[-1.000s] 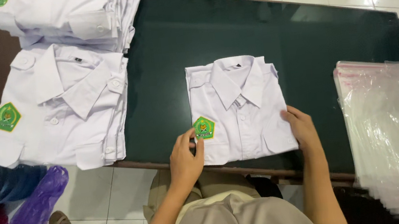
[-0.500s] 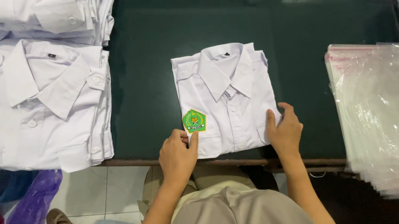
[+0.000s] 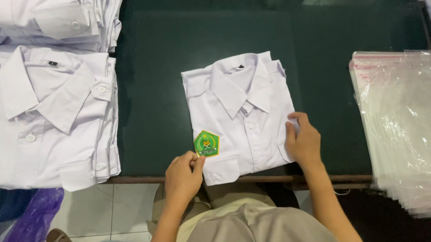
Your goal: The person picks up folded shirts from a stack, places each one into a clear plastic bag, and seals the bag by hand.
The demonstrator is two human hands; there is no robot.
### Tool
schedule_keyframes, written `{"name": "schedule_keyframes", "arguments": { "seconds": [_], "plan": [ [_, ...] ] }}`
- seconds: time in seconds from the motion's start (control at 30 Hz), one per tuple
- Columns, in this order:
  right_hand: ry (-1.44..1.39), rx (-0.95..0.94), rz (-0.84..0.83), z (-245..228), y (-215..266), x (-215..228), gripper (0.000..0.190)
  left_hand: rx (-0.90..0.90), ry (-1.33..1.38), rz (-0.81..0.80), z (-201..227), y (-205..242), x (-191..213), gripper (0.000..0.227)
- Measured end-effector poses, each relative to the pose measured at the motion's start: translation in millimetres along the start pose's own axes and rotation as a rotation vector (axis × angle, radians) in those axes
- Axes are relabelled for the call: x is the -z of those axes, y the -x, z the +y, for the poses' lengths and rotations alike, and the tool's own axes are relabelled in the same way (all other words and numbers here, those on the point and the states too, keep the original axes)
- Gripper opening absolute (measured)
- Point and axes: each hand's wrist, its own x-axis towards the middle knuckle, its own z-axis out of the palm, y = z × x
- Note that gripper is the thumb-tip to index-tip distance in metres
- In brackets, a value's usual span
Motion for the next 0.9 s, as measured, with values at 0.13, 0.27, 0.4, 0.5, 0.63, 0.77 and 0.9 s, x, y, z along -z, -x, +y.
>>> {"name": "schedule_keyframes", "arguments": {
  "seconds": [0.13, 0.27, 0.4, 0.5, 0.63, 0.77, 0.9],
  "plan": [
    [-0.064, 0.042, -0.033, 3.2, -45.6, 10.3, 0.010, 0.188, -0.167, -0.182, 22.6, -12.0, 24.2, 0.033],
    [-0.084, 0.077, 0.181, -0.5, -110.9, 2.9, 0.027, 0.069, -0.115, 0.080, 47.0, -43.9, 43.8, 0.039],
    [0.000, 0.010, 0.051, -10.8, -157.5, -33.4, 0.038, 0.026, -0.063, 0.303, 40.3, -116.3, 16.4, 0.045],
    [-0.010, 0.006, 0.103, -17.3, -165.9, -40.8, 0.028, 0.057, -0.099, 0.336, 48.0, -128.8, 10.0, 0.038],
    [-0.065, -0.010, 0.022, -31.6, -158.3, -29.6, 0.041, 0.087, -0.100, 0.347, 49.6, -132.9, 8.1, 0.052],
    [-0.234, -0.027, -0.042, -33.8, -157.6, -22.2, 0.042, 0.075, -0.097, 0.322, 56.7, -133.1, 11.4, 0.047],
    [-0.669, -0.092, -0.208, -51.1, -153.4, -10.8, 0.037, 0.033, -0.083, 0.280, 68.6, -118.9, 26.3, 0.047]
  ]
}}
